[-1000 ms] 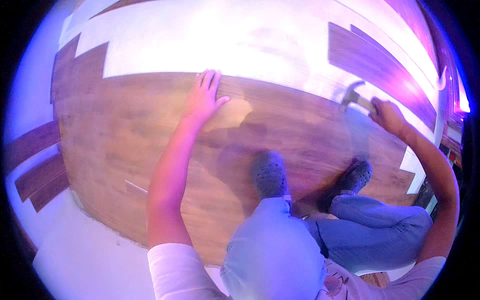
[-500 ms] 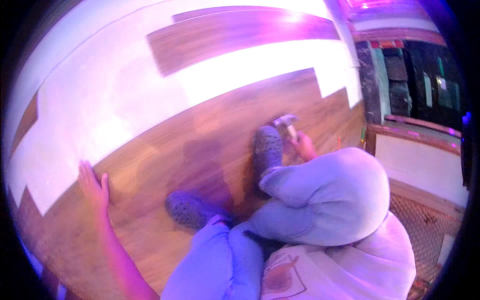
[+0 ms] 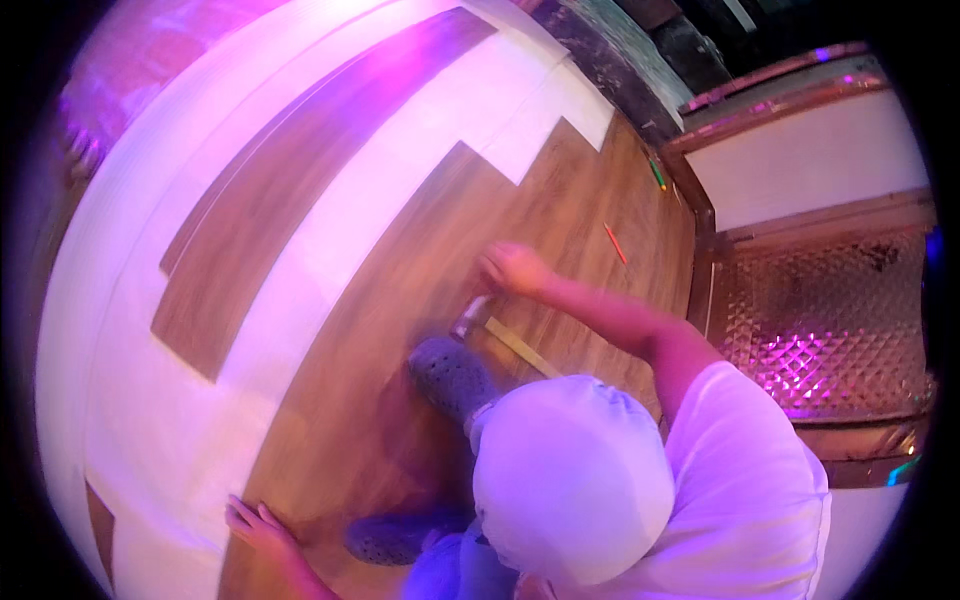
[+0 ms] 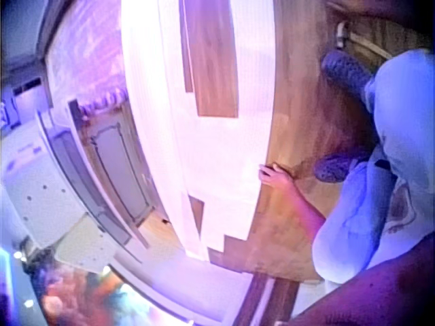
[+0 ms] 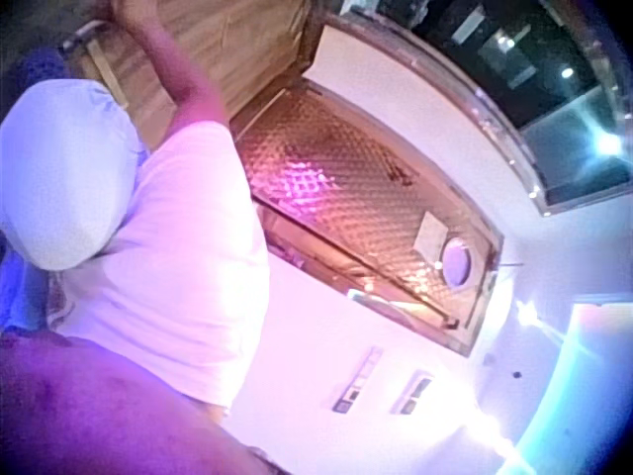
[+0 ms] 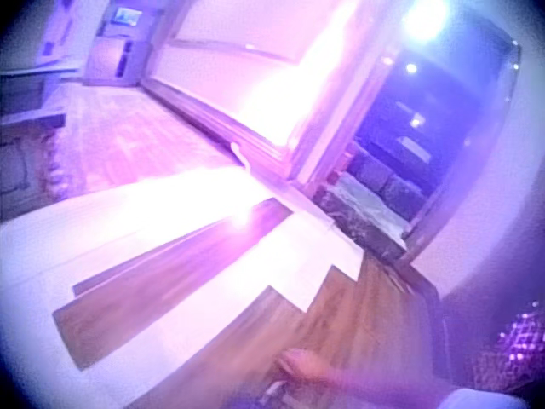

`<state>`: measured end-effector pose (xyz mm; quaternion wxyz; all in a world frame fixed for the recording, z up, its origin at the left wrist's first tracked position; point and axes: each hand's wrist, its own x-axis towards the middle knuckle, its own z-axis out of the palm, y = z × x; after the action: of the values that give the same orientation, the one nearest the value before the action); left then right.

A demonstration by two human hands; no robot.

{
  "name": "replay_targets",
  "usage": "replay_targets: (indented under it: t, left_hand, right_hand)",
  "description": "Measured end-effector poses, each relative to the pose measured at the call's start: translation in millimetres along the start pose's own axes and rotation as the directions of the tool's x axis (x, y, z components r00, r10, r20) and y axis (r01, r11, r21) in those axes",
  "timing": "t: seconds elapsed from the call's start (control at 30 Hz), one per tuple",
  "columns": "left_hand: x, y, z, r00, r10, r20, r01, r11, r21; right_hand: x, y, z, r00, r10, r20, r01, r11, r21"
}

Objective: The person installs wooden planks on the floor by aligning them, hammering them into place, and applying pressure by hand.

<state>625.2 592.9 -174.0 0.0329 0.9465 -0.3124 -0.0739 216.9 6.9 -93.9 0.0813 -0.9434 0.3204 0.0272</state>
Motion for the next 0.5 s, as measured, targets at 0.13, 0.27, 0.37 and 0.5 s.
replay_targets:
  t: [0.13,0.27,0.37,0.5]
  left_hand:
    - [7.9,5.9,19.5,0.998,0.056,-0.028,-0.057,0.998,-0.010]
    - [12.1,11.6,16.1,0.999,-0.018,-0.032,0.017,0.999,-0.030]
    - [17.3,18.0,7.0,0.996,-0.082,-0.016,0.081,0.993,-0.088]
    - [23.2,23.1,-3.5,0.998,0.000,-0.070,-0.001,1.000,-0.020]
  right_hand:
    - [98.2,-12.3,16.6,0.930,-0.234,-0.284,0.246,0.969,0.007]
    - [157.1,-23.1,49.9,0.894,-0.322,-0.312,0.345,0.938,0.021]
    - [166.9,-27.2,50.8,0.934,-0.251,-0.254,0.292,0.946,0.140]
    - [165.0,-22.6,53.1,0.950,-0.235,-0.208,0.270,0.950,0.159]
